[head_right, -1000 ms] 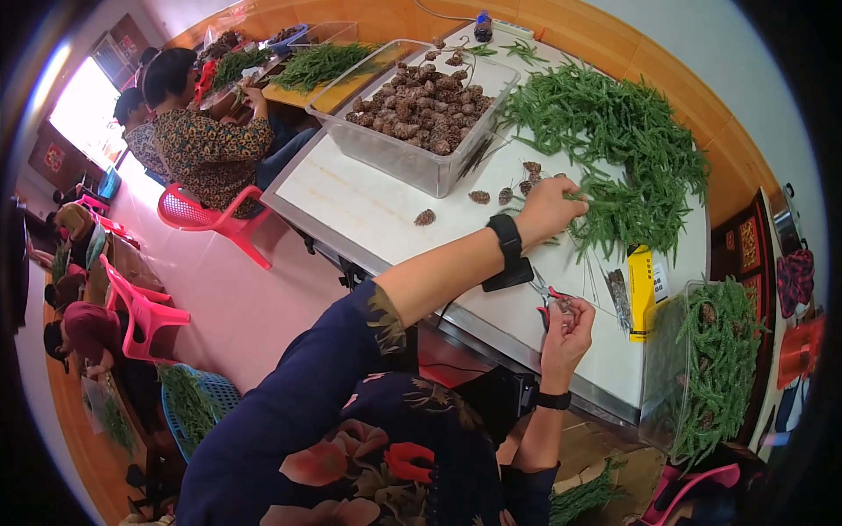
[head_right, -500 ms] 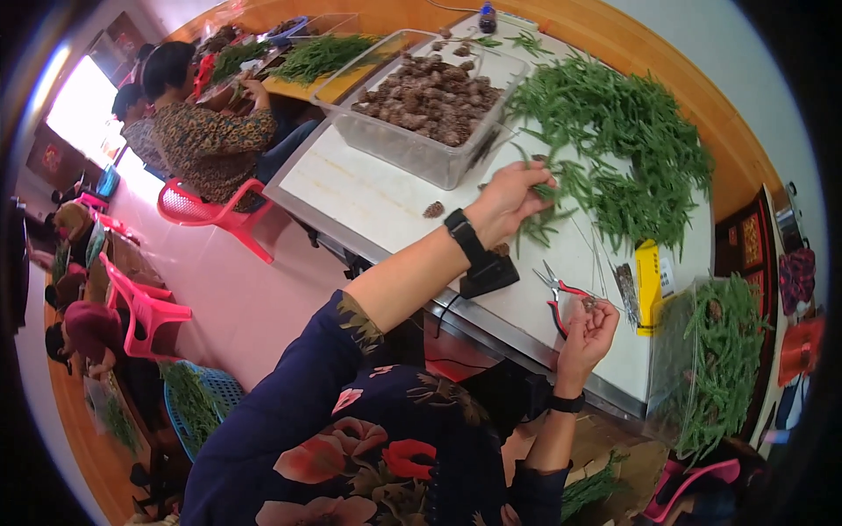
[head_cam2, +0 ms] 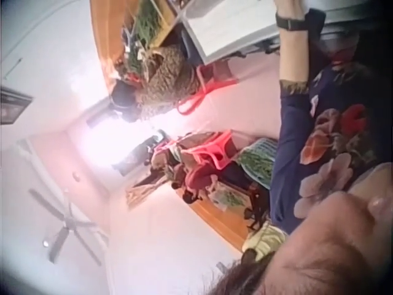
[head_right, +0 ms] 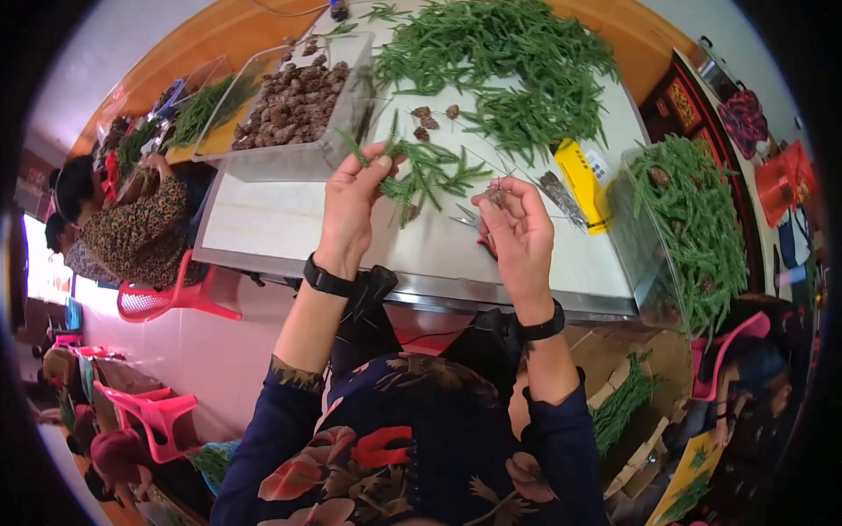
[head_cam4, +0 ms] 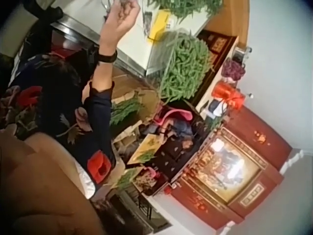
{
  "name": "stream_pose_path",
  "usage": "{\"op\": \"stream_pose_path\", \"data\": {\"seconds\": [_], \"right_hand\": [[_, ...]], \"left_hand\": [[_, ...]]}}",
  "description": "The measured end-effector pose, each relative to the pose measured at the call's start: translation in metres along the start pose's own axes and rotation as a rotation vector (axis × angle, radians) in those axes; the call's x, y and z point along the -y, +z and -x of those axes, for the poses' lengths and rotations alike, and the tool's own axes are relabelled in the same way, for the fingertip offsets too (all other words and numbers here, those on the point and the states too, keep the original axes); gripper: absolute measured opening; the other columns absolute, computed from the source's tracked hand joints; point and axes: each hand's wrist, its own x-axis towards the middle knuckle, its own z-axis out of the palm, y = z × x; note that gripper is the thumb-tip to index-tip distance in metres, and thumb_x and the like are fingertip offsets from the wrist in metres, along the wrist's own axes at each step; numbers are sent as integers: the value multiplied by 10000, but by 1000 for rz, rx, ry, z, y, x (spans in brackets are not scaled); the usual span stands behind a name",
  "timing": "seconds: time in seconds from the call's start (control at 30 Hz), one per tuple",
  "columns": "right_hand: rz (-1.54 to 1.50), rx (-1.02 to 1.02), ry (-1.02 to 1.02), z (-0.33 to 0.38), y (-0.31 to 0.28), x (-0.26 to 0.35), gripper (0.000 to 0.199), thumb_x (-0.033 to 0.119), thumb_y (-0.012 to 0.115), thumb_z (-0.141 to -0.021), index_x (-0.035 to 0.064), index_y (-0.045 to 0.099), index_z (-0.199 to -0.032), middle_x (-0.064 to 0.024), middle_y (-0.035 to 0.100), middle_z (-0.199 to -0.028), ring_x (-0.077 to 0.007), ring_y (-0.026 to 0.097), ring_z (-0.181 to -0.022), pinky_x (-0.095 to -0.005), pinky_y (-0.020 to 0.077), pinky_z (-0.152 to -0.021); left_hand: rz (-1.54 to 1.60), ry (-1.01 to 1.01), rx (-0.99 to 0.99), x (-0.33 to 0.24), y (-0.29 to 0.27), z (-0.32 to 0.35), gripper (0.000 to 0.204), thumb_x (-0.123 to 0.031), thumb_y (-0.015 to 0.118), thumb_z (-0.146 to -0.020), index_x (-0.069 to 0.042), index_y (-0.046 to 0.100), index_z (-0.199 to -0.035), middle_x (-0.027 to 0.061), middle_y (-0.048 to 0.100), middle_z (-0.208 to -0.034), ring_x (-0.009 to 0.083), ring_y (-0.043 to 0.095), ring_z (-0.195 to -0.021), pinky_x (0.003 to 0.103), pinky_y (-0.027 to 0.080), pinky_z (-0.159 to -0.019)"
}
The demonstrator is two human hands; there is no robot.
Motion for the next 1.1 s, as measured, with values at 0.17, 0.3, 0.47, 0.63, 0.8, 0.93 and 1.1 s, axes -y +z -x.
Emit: {"op": "stream_pose_path", "data": {"seconds": [0.17, 0.3, 0.47, 0.63, 0.8, 0.93, 1.1], "right_hand": [[16, 109, 27, -1, 22, 15, 232, 46, 607, -924, 21, 539, -1144, -40, 624, -1036, -38, 492, -696, -172, 381, -584], [114, 284, 23, 3, 23, 24, 225, 25, 619, -902, 22, 552, -1118, -18, 599, -1004, -31, 469, -676, -172, 371, -581], [121, 370, 190, 8, 21, 26, 232, 28, 640, -879, 19, 570, -1100, 9, 574, -892, -31, 454, -648, -176, 354, -570], [5, 270, 286, 16, 24, 29, 262, 18, 674, -857, -12, 582, -1101, -7, 581, -837, -31, 469, -650, -173, 356, -568], [-90, 186, 265, 23, 22, 25, 263, 85, 663, -882, -21, 583, -1109, -5, 577, -818, -67, 490, -639, -198, 382, -566], [-193, 103, 276, 27, 22, 21, 267, 124, 653, -896, -29, 584, -1104, -12, 582, -814, -83, 504, -628, -205, 396, -563], [-245, 100, 304, 32, 18, 19, 270, 135, 634, -912, -29, 581, -1119, -12, 580, -801, -82, 509, -626, -207, 398, -551]], "left_hand": [[-317, 165, 63, 10, -7, 16, 209, -6, 629, -876, -37, 702, -1069, -36, 649, -863, 22, 520, -750, 192, 428, -669], [-447, 249, 131, 10, -3, 33, 186, -14, 643, -877, -29, 702, -1052, -45, 624, -820, 17, 489, -720, 189, 418, -641], [-418, 205, 112, 4, -6, 51, 220, -23, 662, -878, -4, 663, -1098, -28, 635, -870, 26, 517, -760, 193, 440, -683], [-78, 155, 147, 20, -7, 57, 325, -64, 679, -894, 17, 584, -1194, 13, 656, -1012, 55, 582, -876, 205, 480, -781], [-2, 139, 132, 23, -6, 68, 365, -91, 676, -910, 25, 538, -1228, 28, 651, -1091, 73, 599, -944, 217, 491, -838], [150, 42, 165, 24, -6, 74, 335, -85, 666, -917, 19, 576, -1222, 29, 659, -1062, 62, 591, -935, 217, 483, -829], [-96, 103, 126, 34, -13, 73, 278, -76, 661, -920, 5, 646, -1186, 16, 659, -1014, 48, 556, -887, 205, 455, -771]]}}
